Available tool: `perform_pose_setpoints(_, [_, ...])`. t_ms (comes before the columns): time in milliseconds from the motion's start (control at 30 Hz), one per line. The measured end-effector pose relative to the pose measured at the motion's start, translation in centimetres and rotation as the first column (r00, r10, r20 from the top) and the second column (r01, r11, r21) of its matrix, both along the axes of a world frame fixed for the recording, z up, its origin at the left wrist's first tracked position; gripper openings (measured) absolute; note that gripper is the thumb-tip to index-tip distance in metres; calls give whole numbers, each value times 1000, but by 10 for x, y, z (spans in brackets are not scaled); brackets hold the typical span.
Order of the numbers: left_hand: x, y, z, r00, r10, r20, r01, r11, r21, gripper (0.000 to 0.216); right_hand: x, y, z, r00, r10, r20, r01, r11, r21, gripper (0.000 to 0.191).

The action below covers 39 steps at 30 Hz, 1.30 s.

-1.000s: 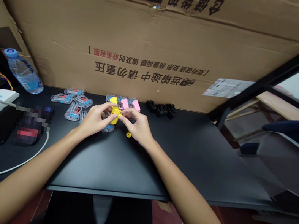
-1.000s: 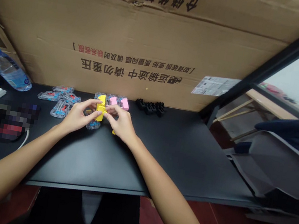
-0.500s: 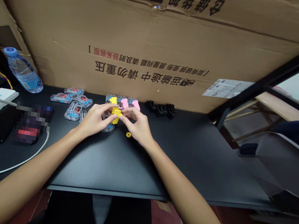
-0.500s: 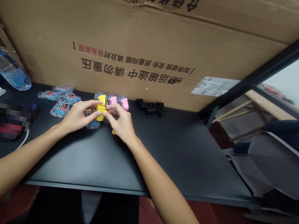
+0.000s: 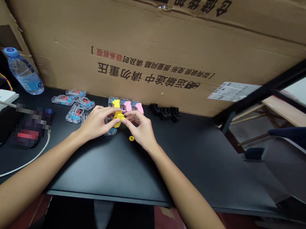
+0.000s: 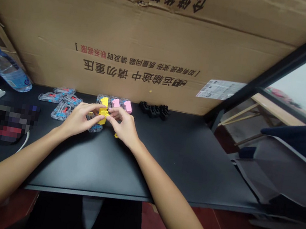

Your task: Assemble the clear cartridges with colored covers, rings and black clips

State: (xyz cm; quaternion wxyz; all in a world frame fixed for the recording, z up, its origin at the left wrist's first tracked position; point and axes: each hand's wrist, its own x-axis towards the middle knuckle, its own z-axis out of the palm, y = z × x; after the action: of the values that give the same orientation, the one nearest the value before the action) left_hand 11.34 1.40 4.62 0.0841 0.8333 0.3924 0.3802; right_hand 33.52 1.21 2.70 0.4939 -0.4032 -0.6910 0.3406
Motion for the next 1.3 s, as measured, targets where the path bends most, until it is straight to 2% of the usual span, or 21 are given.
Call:
perform_pose_setpoints(167, [0,0,-1,1000,-2,-4,2,1000,18,32,1,1,0,1000,8,-6,-8,1000,-17,38])
perform_pose_setpoints(267, [-1,1,-2,1000,-28,-5,29,999,36,31,3,1,2,998,6,59,-5,1000,-10,34])
perform_pose_setpoints(467, [-2,1,-3,997,-72,-27,72,997,30,33,6,0,7,976,45,214,-65,994,86,25])
perform_pose_setpoints(633, [1,-2,-2,995,-97,5,97,995,-8,37,4,-3,9,965,-6,261,-38,986,163,25])
perform_pose_setpoints(733, [2,-2,-2,997,-81,14,82,995,-54,37,4,-4,14,967,-9,256,-32,987,158,28])
perform_pose_setpoints(800, [1,-1,-1,998,-54,14,55,995,-78,34,10,-4,21,975,-8,220,-16,994,105,32])
perform_pose_setpoints(900, [-1,1,0,1000,-7,21,9,996,-87,28,25,-1,34,980,34,194,-14,995,-100,42])
perform_pose_setpoints(1000, [-3,3,0,999,29,22,-27,997,-79,24,40,1,43,938,159,308,-78,963,-258,45])
perform_pose_setpoints(1133, [-3,3,1,999,52,11,-51,996,-71,23,42,-1,47,873,252,418,-120,941,-317,35])
perform_pose_setpoints(1300, [-2,2,3,998,49,32,-46,996,-78,24,36,-5,49,885,273,376,-136,926,-351,32])
